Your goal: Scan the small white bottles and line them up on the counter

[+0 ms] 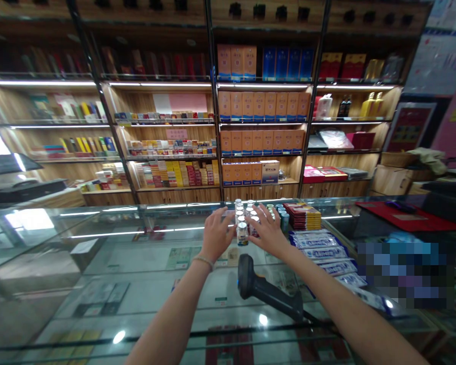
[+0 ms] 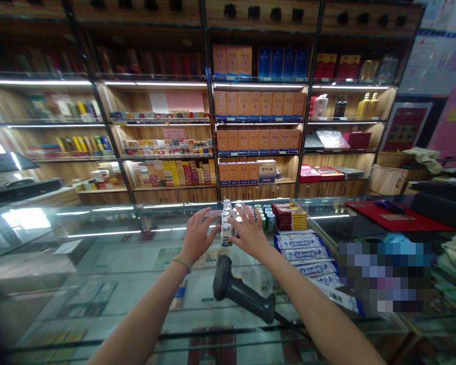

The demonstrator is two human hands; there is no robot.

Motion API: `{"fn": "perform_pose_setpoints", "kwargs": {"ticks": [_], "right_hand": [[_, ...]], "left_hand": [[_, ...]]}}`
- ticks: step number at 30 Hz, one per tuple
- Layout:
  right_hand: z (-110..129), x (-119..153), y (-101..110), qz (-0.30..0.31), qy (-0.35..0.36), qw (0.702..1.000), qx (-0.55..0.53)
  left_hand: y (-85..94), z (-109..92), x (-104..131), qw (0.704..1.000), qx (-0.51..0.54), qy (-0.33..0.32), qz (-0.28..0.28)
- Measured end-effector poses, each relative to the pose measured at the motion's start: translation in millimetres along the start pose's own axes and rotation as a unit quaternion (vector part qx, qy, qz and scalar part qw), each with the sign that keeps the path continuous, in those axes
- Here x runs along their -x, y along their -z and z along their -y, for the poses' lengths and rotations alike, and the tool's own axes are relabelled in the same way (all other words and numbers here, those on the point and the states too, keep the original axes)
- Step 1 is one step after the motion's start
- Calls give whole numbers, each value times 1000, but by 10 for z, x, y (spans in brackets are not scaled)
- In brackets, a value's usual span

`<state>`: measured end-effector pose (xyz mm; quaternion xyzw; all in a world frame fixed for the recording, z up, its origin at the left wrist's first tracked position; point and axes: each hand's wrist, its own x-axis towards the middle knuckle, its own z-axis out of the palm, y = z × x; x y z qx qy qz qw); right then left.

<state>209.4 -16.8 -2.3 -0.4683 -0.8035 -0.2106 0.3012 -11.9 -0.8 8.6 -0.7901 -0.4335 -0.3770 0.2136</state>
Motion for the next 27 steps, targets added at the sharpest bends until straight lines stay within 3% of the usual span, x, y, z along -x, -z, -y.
{"fn": "perform_pose_setpoints", "kwargs": {"ticks": [6, 20, 27], "right_hand": [[5, 49, -81, 0, -39, 999, -3], [88, 98, -139, 39, -20, 999, -5], [100, 74, -62, 23, -56, 997, -41]], "left_hand": [[-40, 5, 91, 999, -13, 5, 31], [-153, -74, 176, 997, -11, 9, 72], [-114, -57, 147, 995, 41, 61, 74]]}}
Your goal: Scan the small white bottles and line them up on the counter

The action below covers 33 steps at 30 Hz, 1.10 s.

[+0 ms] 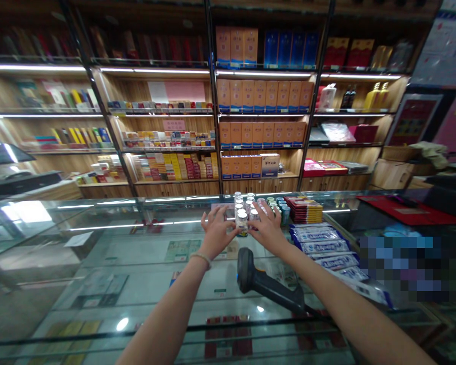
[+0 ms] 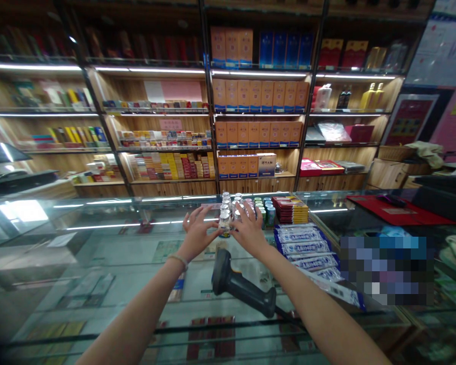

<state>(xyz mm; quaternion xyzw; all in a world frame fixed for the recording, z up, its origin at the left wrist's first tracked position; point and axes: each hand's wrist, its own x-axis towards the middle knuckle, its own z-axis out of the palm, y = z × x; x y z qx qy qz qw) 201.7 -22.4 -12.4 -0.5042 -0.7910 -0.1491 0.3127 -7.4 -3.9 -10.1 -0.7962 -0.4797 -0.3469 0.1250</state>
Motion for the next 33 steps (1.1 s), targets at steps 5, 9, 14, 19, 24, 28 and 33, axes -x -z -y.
{"fn": "perform_pose_setpoints", "kwargs": {"ticks": [5, 9, 14, 19, 24, 28, 33], "right_hand": [[-14, -16, 66, -27, -30, 998, -41], [-26, -5, 80, -50, -23, 998, -37], [-35, 3, 68, -58, 1, 998, -40], [-26, -10, 48, -70, -4, 995, -76], [-21, -41, 21, -99, -56, 986, -121], [-1, -64, 11, -102, -99, 979, -149], [25, -64, -4, -102, -106, 977, -152]], "left_hand": [[20, 78, -39, 999, 53, -5, 5], [-2, 109, -51, 996, 82, -29, 23], [-10, 93, -45, 994, 101, -44, 22], [-48, 67, -54, 992, 112, -49, 19], [-102, -15, -54, 993, 107, -40, 12], [-108, -100, -41, 995, 92, -27, 8], [-107, -119, -44, 995, 95, -17, 3]]}}
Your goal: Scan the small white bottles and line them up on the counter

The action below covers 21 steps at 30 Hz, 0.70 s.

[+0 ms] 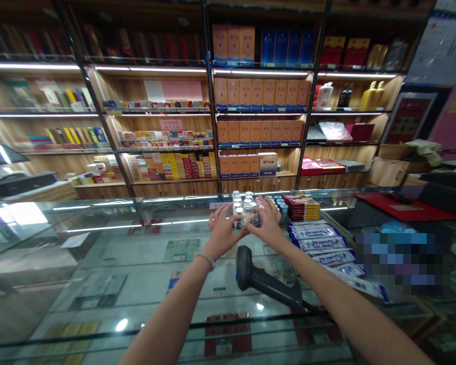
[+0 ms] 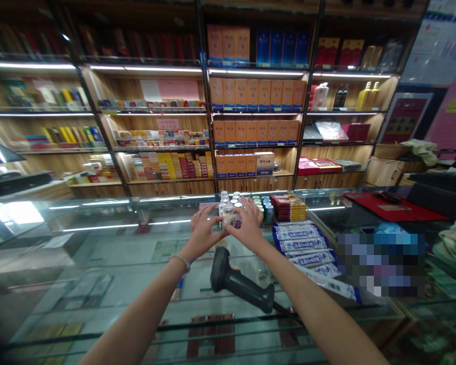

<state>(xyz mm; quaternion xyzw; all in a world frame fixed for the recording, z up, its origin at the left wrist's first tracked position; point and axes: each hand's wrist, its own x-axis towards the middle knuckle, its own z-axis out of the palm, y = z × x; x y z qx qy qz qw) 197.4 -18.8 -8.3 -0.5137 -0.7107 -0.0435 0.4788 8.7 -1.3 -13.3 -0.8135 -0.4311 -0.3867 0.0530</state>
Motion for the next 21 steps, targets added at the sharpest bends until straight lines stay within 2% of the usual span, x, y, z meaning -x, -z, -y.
{"fn": "perform_pose_setpoints", "kwargs": {"ticks": [4, 8, 14, 21], "right_hand": [[-54, -10, 57, -6, 26, 999, 30], [-132, -31, 189, -26, 89, 989, 112], [-188, -21, 258, -66, 233, 940, 242], [-226, -48, 244, -114, 307, 908, 263]], "left_hand": [[36, 51, -4, 1000, 13, -7, 22], [114, 75, 0, 999, 0, 3, 46], [216, 20, 7, 997, -44, -12, 64], [265, -2, 8, 994, -70, -14, 80]]}}
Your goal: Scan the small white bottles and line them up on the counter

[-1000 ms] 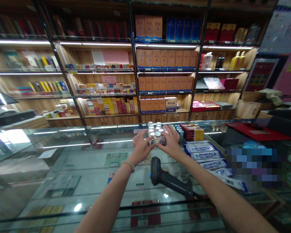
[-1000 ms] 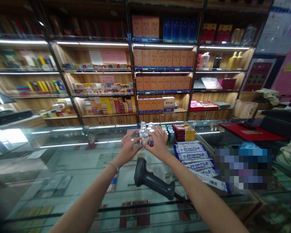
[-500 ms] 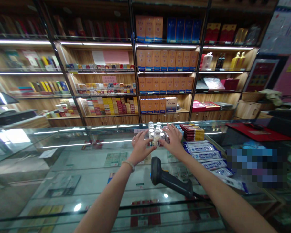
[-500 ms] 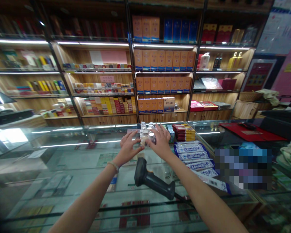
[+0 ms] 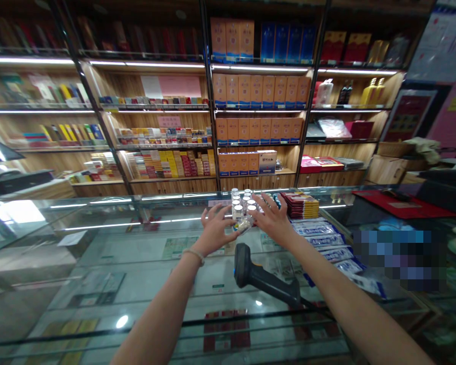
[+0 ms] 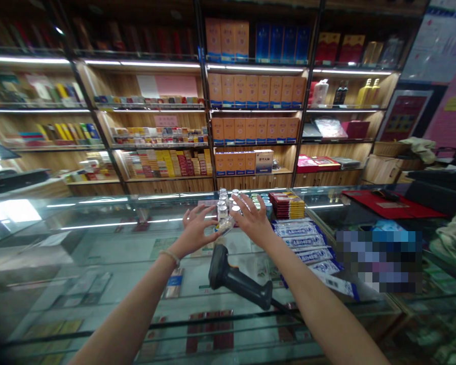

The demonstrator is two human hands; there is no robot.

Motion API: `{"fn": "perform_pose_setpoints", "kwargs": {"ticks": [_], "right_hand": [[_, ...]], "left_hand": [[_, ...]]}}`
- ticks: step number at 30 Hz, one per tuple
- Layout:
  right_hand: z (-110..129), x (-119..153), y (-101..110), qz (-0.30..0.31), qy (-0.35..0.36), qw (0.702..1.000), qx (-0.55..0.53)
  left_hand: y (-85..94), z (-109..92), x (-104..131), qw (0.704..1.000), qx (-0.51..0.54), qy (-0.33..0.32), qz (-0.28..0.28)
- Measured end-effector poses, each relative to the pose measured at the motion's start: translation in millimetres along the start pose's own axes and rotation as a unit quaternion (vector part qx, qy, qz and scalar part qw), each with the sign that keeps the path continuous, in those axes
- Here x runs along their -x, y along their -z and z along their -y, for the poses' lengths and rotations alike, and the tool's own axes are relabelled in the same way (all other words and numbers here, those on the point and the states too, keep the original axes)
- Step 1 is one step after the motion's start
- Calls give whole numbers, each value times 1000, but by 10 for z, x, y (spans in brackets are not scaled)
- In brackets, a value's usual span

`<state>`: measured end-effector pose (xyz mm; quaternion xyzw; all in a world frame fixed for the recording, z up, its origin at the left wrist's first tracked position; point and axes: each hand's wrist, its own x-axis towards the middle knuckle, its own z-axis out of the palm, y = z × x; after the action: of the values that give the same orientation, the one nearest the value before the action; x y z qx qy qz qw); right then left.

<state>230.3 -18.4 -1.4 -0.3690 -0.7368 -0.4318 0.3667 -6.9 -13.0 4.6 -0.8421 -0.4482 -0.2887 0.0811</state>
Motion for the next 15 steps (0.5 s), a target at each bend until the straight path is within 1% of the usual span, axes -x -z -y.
{"fn": "perform_pose_setpoints", "kwargs": {"ticks": [3, 7, 9, 11, 15], "right_hand": [[-8, 11, 10, 15, -22, 1000, -10], [-4, 18, 61, 100, -99, 989, -43], [1, 9, 90, 129, -127, 981, -74], [7, -4, 115, 138, -135, 976, -101], [22, -23, 146, 145, -124, 975, -110]], "left_hand": [[17, 26, 4, 1000, -14, 1, -5], [48, 45, 18, 997, -45, 7, -56], [59, 33, 28, 995, -56, 1, -85], [62, 11, 35, 993, -59, -4, -102], [61, -32, 42, 992, -66, -7, -106]]}}
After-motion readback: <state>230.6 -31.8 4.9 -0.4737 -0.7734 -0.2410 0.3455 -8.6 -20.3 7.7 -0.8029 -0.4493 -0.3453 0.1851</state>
